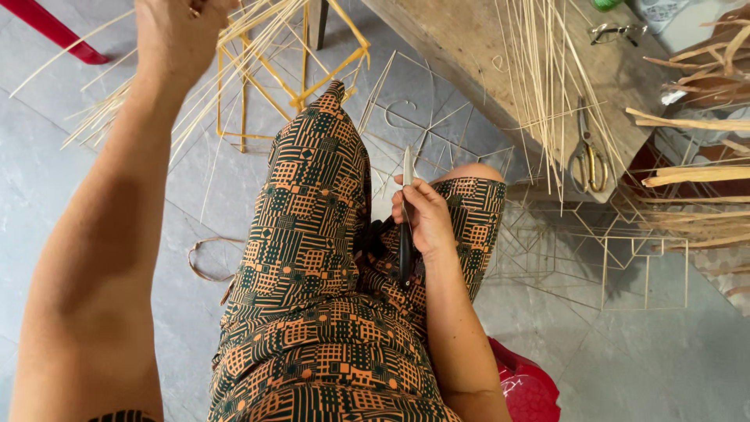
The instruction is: The person sits on a low stool and repeatedly shaves thin bamboo strips using a small knife. They hold each strip with one hand and draw the blade along its length to remove thin shavings, then place the finished strips into a yellow wire rack.
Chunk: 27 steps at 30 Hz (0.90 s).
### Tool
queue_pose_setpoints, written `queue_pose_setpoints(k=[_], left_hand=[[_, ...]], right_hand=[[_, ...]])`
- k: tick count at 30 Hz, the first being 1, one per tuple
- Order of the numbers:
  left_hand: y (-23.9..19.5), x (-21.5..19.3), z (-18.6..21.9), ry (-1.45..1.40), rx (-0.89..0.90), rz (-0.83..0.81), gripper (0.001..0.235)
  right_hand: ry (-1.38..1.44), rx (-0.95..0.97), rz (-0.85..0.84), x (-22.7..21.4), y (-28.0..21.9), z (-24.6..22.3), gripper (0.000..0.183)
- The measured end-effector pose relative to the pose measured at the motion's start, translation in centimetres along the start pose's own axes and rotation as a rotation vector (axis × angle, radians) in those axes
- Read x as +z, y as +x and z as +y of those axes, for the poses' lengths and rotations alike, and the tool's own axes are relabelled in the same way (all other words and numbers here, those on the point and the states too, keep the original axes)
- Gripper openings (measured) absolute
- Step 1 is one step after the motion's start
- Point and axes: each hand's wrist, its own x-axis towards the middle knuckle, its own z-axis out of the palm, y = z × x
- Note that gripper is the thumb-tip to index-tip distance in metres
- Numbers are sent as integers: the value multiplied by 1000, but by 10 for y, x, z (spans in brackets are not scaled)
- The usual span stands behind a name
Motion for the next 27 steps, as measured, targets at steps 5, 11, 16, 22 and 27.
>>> queue_pose_setpoints(k=[5, 11, 16, 22, 27], left_hand=[[-7, 16, 60, -306, -523, -164, 15], [-24, 30, 147, -797, -773, -323, 20], [-45, 38, 196, -1013, -826, -408, 23], [-67, 43, 224, -1212, -893, -463, 23], [-75, 44, 233, -1275, -928, -487, 23]], right_hand=[[-84, -123, -45, 24, -14, -17, 43], [-215, -349, -139, 56, -43, -44, 50], [51, -357, -385, 80, -67, -73, 76], [-60, -506, -323, 101, -80, -82, 92], [-45, -617, -254, 99, -85, -76, 83]])
